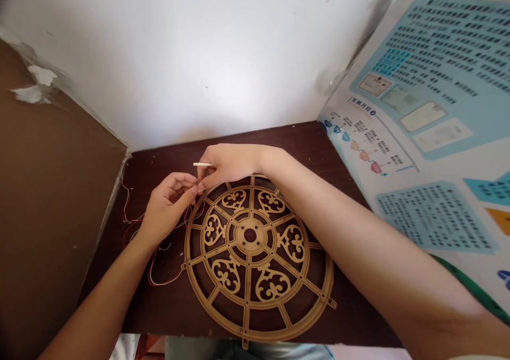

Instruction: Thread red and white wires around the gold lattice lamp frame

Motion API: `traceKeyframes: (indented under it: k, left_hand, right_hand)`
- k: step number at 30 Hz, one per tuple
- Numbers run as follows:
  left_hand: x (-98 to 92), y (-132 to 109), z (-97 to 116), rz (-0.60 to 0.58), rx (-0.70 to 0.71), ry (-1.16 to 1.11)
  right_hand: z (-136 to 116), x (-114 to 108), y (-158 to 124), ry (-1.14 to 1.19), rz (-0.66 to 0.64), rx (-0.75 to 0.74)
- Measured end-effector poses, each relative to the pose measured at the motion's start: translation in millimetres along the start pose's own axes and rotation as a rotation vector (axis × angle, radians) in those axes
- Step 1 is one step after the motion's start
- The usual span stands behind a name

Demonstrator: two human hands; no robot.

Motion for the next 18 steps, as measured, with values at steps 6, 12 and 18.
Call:
traceKeyframes:
  k: [6, 12, 18]
  left_hand:
    - [2.6, 0, -2, -0.019, -0.037, -0.057]
    - [5.7, -2, 0, -0.050, -0.056, -0.063]
    - [-3.4, 1, 2, -0.007, -0.060, -0.090]
  right_hand:
    - [-1, 10, 4, 0.023, -0.066, -0.032]
    - [1, 12, 1, 0.016, -0.101, 0.047]
    - [19, 2, 3, 0.040, -0.025, 0.049]
Point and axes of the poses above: each hand's wrist, its own y-axis towards the middle knuckle, its own x-axis out of the palm, z = x × y, the point moved 10 cm from there along y, towards the middle knuckle, and after that the axes turned 7 degrees about -y, right-handed, at the moved point
